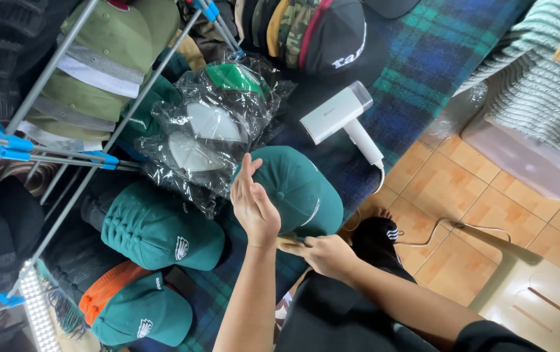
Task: The person cleans a green baseball cap by brushing it with a wooden brush and then using a handheld steamer. They repeatedly brush the cap's surface and apply steam to smooth the fabric, occasionally turning the cap over to work on different sides.
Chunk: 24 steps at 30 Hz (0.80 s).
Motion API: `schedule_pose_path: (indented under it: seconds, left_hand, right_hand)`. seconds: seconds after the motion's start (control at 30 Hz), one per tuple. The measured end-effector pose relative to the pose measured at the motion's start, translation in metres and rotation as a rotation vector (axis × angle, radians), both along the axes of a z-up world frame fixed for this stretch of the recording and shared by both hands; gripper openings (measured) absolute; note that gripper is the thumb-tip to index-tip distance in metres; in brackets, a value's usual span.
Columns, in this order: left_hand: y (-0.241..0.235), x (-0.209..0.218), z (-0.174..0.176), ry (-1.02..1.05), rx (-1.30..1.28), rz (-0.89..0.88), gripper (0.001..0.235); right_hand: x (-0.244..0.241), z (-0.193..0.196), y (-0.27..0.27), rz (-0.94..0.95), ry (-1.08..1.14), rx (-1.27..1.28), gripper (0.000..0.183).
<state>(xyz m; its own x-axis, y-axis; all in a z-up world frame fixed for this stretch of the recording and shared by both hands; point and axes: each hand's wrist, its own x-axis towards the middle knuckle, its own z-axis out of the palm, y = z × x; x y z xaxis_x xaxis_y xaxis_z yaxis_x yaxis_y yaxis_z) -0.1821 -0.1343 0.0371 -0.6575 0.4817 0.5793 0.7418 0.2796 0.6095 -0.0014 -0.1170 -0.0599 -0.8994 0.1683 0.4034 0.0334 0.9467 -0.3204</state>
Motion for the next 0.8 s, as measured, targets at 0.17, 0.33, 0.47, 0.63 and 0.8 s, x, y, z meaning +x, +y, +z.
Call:
schedule_pose_path:
  seconds: [0.17,0.33,0.47,0.63,0.8]
  left_hand:
    - [0.000,0.001,0.000,-0.006,-0.015,0.005,0.059]
    - [-0.002,0.000,-0.001,-0.014,-0.013,0.021,0.063]
    - [0.003,-0.001,0.004,0.000,0.015,0.011,0.062]
    - [0.001,0.000,0.004,0.032,-0.009,0.004,0.061]
    - [-0.003,0.002,0.002,0.024,-0.047,-0.007,0.059]
  right_hand:
    - [0.046,-0.011,0.028,-0.065,0.088,-0.061,0.036]
    - [0.135,-0.082,0.039,-0.419,-0.209,-0.236,0.034]
    - [0.100,-0.047,0.018,-0.526,-0.041,-0.638,0.054]
    - [0.002,-0.029,0.021,-0.486,0.285,-0.946,0.050]
    - [-0.017,0.035,0.015,-0.826,0.245,-1.694,0.053]
